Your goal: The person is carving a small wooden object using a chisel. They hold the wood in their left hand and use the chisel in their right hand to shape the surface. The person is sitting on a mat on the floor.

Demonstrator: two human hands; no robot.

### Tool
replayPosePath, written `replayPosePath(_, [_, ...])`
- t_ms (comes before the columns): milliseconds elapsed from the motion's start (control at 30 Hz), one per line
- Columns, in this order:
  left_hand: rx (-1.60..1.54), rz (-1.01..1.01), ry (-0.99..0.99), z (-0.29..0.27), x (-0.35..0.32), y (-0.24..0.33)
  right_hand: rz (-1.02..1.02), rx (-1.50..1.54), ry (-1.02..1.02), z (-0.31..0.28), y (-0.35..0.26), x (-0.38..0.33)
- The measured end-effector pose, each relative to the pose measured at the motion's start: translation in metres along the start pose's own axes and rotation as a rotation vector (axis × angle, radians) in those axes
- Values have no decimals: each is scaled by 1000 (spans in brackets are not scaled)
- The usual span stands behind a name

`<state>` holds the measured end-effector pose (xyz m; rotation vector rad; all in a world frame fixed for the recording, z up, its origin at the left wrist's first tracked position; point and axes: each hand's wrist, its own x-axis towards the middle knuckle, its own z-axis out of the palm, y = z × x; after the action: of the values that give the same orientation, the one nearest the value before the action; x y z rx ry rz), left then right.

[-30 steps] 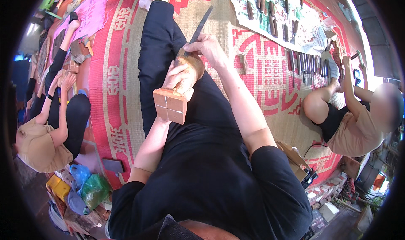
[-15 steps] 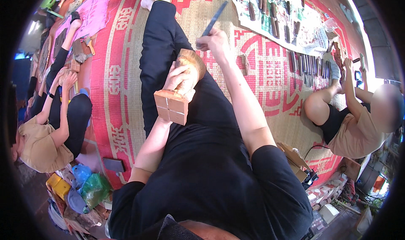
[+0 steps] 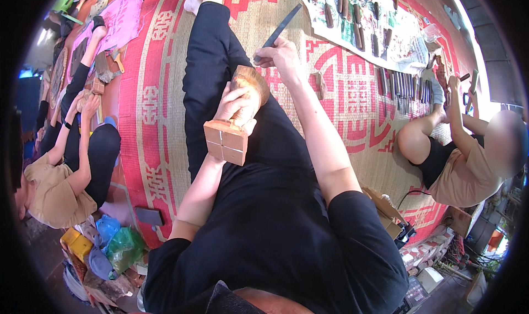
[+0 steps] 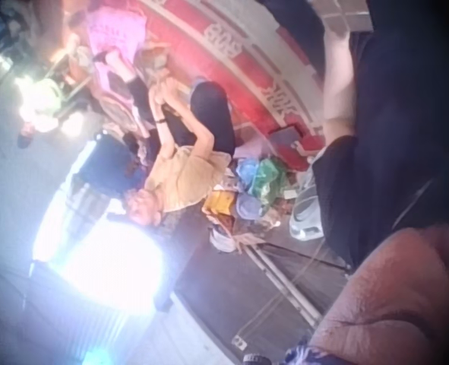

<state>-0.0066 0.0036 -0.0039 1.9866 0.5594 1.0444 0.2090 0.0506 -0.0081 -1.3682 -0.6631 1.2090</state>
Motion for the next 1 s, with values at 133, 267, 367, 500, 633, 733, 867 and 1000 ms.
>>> replayPosePath(133, [-22, -58, 24, 3, -5, -3, -16, -83, -144, 13, -10, -20])
replayPosePath(267, [-20, -41, 6, 1, -4, 0, 22, -90, -62, 13, -3, -9])
replayPosePath(367, [-9, -9, 9, 1, -1, 0, 16, -55, 11, 6, -2, -1])
replayPosePath(500, [-26, -67, 18, 2, -4, -1, 4, -19, -76, 17, -16, -20])
replayPosePath(633, [-15, -37, 11, 1, -3, 0, 16, -140, -140, 21, -8, -17])
replayPosePath(733, [-32, -24, 10, 1, -3, 0, 56, -58, -9, 11, -1, -2])
replayPosePath(867, [-36, -23, 11, 0, 0, 2, 1, 18, 1, 8, -5, -7])
replayPosePath(1000, [-65, -104, 14, 1, -5, 1, -55, 0, -139, 18, -5, -17])
